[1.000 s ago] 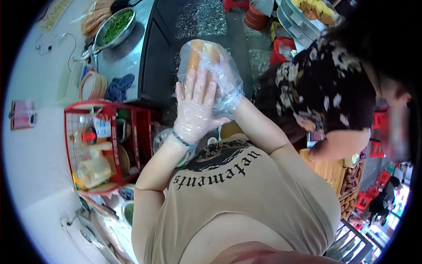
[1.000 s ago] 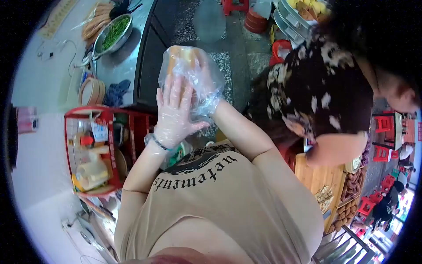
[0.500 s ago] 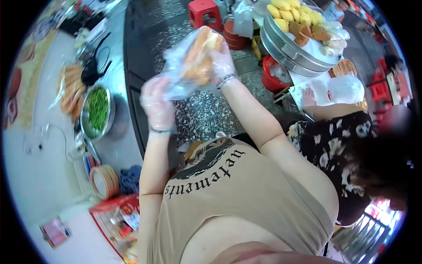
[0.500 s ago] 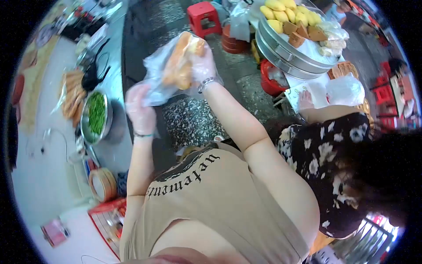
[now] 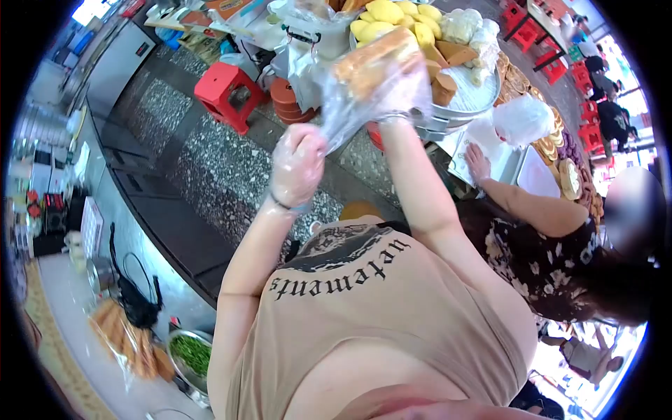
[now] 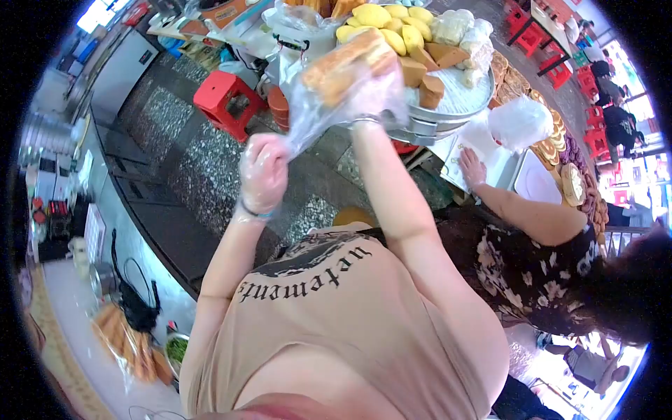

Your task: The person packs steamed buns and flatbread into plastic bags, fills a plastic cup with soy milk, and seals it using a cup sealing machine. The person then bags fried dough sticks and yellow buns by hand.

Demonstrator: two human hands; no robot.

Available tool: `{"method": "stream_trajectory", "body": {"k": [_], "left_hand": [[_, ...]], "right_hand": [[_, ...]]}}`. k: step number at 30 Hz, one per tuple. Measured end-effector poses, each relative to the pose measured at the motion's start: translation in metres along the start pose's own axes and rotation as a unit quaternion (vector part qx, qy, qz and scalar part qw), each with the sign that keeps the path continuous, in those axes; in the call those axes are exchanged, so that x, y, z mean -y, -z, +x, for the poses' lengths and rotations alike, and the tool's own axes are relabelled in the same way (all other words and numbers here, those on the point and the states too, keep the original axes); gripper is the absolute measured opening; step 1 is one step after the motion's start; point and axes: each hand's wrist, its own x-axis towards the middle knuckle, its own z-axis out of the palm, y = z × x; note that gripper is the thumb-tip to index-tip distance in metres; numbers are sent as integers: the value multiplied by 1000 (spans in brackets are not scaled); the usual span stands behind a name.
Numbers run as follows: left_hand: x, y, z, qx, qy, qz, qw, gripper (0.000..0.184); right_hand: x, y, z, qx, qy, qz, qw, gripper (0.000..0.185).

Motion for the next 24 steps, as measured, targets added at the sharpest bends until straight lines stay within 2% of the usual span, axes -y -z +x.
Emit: {"method": "stream_trajectory", "body": {"k": [1, 2, 3, 4, 5, 6, 7, 8, 10, 11, 13, 14, 15, 16, 17, 19, 20, 21, 22, 23, 24], "left_hand": [[15, -7, 18, 14, 36, -47, 998, 15], [32, -16, 30, 40, 57, -103, 992, 9], [47, -21, 38, 158, 88, -124, 976, 11], [53, -21, 51, 235, 108, -149, 954, 7], [73, -33, 55, 250, -4, -160, 955, 4], [85, -36, 70, 290, -12, -177, 940, 6], [94, -36, 83, 328, -13, -194, 924, 9], [100, -39, 90, 318, 2, -181, 931, 9], [122, -43, 118, 327, 170, -199, 908, 17], [135, -41, 131, 314, 179, -190, 913, 17], [166, -41, 158, 362, 177, -151, 903, 26], [187, -51, 162, 345, 148, -83, 923, 29], [209, -61, 167, 339, 152, -81, 925, 29], [232, -70, 171, 356, 151, 11, 922, 29], [259, -81, 172, 377, 146, 99, 909, 28], [305, -94, 184, 403, 149, 128, 894, 24], [340, -113, 162, 220, 193, -55, 955, 29], [359, -117, 166, 217, 263, -136, 930, 35], [366, -104, 185, 218, 368, -201, 881, 42], [389, -109, 187, 173, 327, -204, 906, 46], [415, -116, 190, 134, 295, -175, 929, 50]], "right_hand": [[-11, 3, 14, -76, 120, -288, 947, 54], [-21, 14, 33, -59, 143, -373, 915, 56], [-29, 24, 49, -37, 162, -454, 876, 57], [-21, 24, 57, 13, 145, -510, 848, 59], [-14, 16, 65, 65, 135, -560, 815, 61], [-23, 1, 78, 76, 148, -549, 819, 61], [-33, -15, 89, 75, 138, -476, 865, 61], [-43, -28, 96, 78, 117, -402, 905, 61], [-60, -65, 125, 79, 72, -243, 964, 62], [-68, -81, 141, 77, 43, -166, 982, 63], [-86, -106, 185, 133, 9, -172, 976, 66], [-97, -123, 210, 171, -21, -183, 968, 70], [-110, -137, 227, 204, -57, -199, 957, 73], [-132, -152, 234, 138, -98, -167, 971, 61], [-157, -165, 241, 134, -104, -173, 970, 61], [-204, -175, 258, 85, -152, 11, 985, 48], [-231, -178, 270, 45, -96, -31, 994, 43], [-251, -176, 274, 0, -40, -76, 996, 39], [-226, -181, 266, -21, -123, -348, 929, 51], [-208, -200, 241, -108, 39, -510, 853, 64], [-214, -197, 229, -58, -21, -461, 885, 67]]}}
